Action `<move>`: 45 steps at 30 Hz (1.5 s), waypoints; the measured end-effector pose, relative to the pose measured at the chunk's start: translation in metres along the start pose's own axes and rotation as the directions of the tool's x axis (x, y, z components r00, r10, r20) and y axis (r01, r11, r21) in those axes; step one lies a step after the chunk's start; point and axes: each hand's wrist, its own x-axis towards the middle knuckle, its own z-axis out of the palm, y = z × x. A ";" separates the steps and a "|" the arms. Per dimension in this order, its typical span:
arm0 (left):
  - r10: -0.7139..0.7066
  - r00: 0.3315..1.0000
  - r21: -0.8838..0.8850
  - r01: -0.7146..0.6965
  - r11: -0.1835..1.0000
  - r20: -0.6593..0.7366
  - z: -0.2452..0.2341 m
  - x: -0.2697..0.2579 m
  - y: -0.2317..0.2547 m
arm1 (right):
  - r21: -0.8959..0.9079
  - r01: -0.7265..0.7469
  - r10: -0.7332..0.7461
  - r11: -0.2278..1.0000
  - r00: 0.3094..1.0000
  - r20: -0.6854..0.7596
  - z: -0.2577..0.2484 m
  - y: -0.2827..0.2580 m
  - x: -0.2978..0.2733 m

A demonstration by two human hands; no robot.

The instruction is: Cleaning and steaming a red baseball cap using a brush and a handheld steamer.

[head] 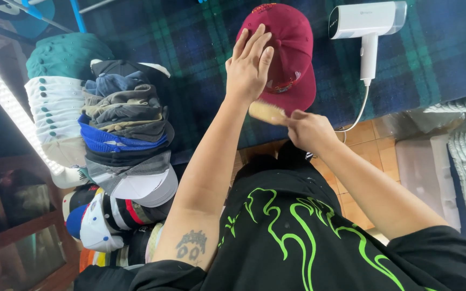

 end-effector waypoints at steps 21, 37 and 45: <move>0.005 1.000 -0.013 -0.005 1.000 -0.013 0.002 0.003 0.002 | 0.133 0.065 -0.019 0.989 0.947 -0.320 0.036 0.038 -0.070; -0.005 1.000 -0.004 0.005 1.000 -0.016 0.006 0.006 -0.002 | 0.718 -0.422 0.638 0.554 0.769 -0.040 0.038 0.003 -0.047; -0.014 1.000 0.006 0.014 1.000 0.004 0.006 0.006 -0.001 | 0.699 -0.489 0.661 0.522 0.750 0.032 -0.003 0.047 0.030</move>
